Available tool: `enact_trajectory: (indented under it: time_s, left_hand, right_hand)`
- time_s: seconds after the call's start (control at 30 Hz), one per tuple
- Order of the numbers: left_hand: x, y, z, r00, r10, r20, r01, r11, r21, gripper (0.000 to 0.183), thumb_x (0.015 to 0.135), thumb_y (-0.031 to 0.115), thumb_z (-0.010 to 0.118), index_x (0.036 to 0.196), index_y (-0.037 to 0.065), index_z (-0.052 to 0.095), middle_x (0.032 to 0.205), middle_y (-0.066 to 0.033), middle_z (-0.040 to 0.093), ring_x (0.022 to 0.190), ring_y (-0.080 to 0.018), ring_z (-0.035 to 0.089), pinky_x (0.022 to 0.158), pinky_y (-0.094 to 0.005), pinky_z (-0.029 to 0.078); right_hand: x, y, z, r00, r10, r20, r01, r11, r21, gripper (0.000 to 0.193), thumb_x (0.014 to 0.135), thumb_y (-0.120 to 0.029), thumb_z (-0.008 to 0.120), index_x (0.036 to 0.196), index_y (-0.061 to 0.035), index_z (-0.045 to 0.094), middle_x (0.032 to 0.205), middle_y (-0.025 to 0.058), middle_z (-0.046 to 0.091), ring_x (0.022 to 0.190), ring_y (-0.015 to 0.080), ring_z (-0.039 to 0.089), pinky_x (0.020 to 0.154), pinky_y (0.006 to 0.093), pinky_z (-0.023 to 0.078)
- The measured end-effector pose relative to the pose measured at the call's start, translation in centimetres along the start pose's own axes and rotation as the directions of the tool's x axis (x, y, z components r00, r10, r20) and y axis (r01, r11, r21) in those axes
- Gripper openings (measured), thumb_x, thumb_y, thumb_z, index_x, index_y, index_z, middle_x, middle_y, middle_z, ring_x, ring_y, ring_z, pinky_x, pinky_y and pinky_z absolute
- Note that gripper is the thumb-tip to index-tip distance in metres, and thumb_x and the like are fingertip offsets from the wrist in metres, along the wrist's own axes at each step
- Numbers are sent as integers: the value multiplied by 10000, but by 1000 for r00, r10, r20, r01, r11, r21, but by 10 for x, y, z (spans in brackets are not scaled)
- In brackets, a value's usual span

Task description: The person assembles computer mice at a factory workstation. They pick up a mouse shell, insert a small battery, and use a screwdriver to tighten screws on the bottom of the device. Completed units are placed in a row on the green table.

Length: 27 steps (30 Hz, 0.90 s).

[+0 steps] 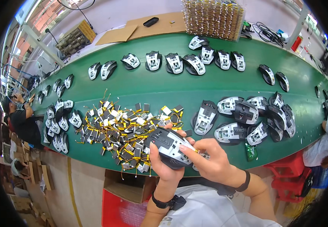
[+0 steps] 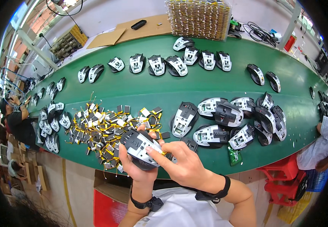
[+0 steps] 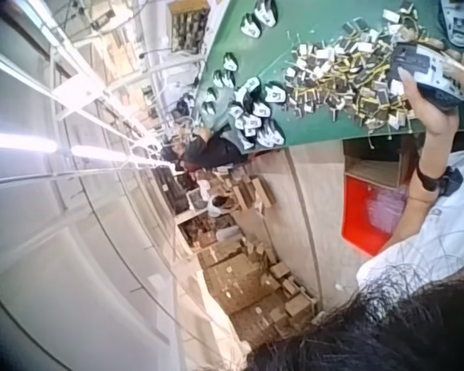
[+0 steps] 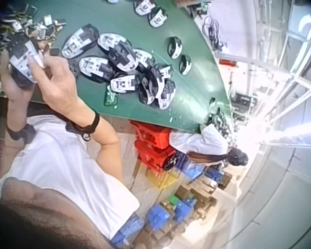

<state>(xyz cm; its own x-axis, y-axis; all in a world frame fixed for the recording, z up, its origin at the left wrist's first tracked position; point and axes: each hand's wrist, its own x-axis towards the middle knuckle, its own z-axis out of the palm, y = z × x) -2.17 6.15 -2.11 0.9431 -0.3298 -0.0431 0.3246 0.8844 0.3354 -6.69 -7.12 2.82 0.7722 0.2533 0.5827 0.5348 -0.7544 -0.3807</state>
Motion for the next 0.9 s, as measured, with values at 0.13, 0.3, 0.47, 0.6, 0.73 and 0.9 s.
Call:
enact_trajectory:
  time_s: [0.13, 0.3, 0.47, 0.6, 0.73, 0.9]
  left_hand:
    - [1, 5, -6, 997, -76, -14, 74, 993, -94, 672, 937, 603, 401, 1353, 74, 411, 1087, -158, 611, 951, -336, 638, 818, -468, 531]
    - [0, 4, -2, 995, -101, -12, 99, 988, -116, 694, 935, 617, 398, 1365, 72, 412, 1090, -164, 603, 947, -336, 639, 806, -476, 535]
    - [4, 4, -8, 991, -103, 82, 113, 986, -126, 702, 942, 607, 392, 1359, 44, 419, 1082, -175, 599, 946, -340, 638, 808, -470, 536]
    - [5, 3, -8, 978, -169, 122, 189, 966, -177, 704, 951, 587, 385, 1357, 13, 423, 1069, -186, 604, 936, -347, 635, 821, -450, 534]
    - [3, 8, -6, 967, -234, 99, 246, 960, -134, 735, 945, 596, 381, 1357, -11, 423, 1063, -194, 604, 932, -346, 628, 836, -437, 526]
    - [5, 4, -7, 917, -348, 195, 386, 896, -218, 839, 921, 648, 377, 1345, -75, 425, 1036, -214, 597, 1002, -357, 572, 862, -440, 503]
  right_hand:
    - [-4, 5, -6, 995, -89, 35, 89, 996, 11, 428, 729, -42, 762, 1147, -9, 679, 988, 80, 610, 746, 196, 612, 620, 307, 523]
    - [1, 13, -8, 985, -167, -35, 169, 985, 44, 415, 712, -97, 796, 1112, -36, 702, 980, 53, 613, 721, 183, 597, 593, 288, 509]
    - [-3, 10, -9, 998, -62, -16, 64, 991, 119, 394, 706, -107, 811, 1090, -95, 723, 952, 35, 613, 695, 171, 561, 573, 285, 485]
    - [-1, 16, -15, 991, -77, 108, 45, 961, 272, 375, 713, -118, 817, 1078, -111, 730, 926, 34, 614, 682, 163, 557, 559, 278, 479]
    - [4, 17, -20, 989, -55, 140, 4, 939, 343, 334, 722, -123, 815, 1047, -99, 740, 872, 27, 620, 661, 153, 552, 552, 270, 480]
    - [-7, 8, -9, 983, -180, -16, 179, 958, 224, 314, 722, -126, 815, 1028, -101, 750, 848, 12, 615, 670, 147, 547, 562, 279, 487]
